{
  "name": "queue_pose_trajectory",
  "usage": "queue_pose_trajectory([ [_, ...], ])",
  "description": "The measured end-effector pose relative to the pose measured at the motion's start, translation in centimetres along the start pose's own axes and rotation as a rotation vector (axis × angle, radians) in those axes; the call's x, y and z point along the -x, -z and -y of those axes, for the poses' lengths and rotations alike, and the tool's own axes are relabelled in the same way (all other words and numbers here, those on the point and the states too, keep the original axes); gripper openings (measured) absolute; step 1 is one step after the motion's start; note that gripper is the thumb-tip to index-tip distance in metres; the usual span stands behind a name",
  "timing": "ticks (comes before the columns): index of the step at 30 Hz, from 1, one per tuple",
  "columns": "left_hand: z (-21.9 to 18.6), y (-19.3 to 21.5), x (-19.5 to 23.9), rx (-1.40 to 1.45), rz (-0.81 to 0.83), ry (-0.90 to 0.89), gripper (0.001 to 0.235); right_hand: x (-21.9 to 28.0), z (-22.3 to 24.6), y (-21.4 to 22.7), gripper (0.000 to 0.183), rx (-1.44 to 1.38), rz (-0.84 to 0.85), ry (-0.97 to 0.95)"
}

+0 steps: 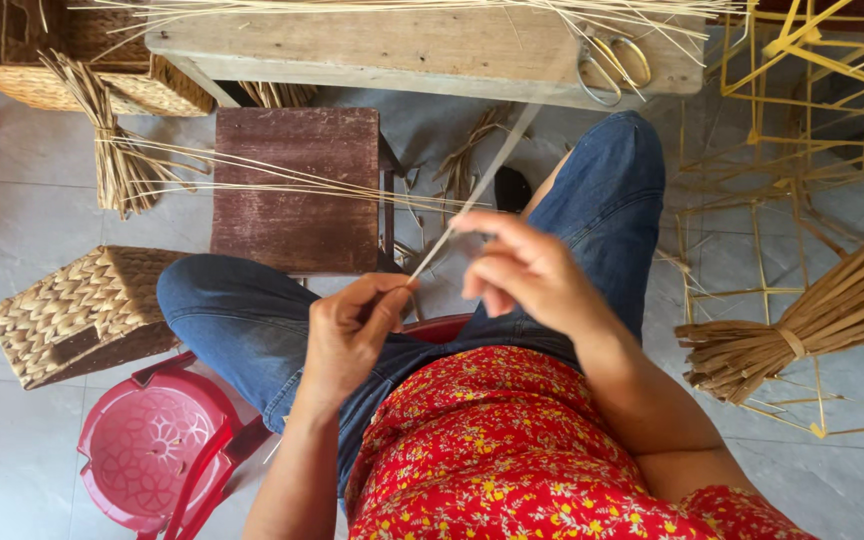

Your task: The person sits on a red stool and uses a knife to scrape and smooth thin bamboo strips. They repeatedly pick up a strip, scrape it lengthwise, and place it on a wooden board or table. The process is repeated for multiple strips.

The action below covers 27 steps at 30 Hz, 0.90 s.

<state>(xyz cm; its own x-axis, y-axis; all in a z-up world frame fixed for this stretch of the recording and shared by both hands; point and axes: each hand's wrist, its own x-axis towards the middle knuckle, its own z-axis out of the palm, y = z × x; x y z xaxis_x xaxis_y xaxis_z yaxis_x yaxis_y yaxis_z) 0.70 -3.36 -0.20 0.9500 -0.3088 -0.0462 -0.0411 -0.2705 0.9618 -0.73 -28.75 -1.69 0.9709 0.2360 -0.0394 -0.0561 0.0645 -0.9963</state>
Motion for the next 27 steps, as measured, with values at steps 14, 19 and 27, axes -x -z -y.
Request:
queue_pose_trajectory([
  [14,0.2,1.8,1.8,-0.103,0.069,0.073,0.014,-2.0,-2.3,6.2,0.021,-0.064,-0.428,0.155],
  [19,0.5,3.4,2.8,-0.079,0.1,0.118,0.015,-0.7,-3.2,10.6,0.021,-0.144,-0.573,0.221],
  [27,-0.4,5.2,2.9,-0.192,-0.063,0.14,0.016,1.2,-0.3,12.0,0.025,-0.196,-0.657,0.295],
])
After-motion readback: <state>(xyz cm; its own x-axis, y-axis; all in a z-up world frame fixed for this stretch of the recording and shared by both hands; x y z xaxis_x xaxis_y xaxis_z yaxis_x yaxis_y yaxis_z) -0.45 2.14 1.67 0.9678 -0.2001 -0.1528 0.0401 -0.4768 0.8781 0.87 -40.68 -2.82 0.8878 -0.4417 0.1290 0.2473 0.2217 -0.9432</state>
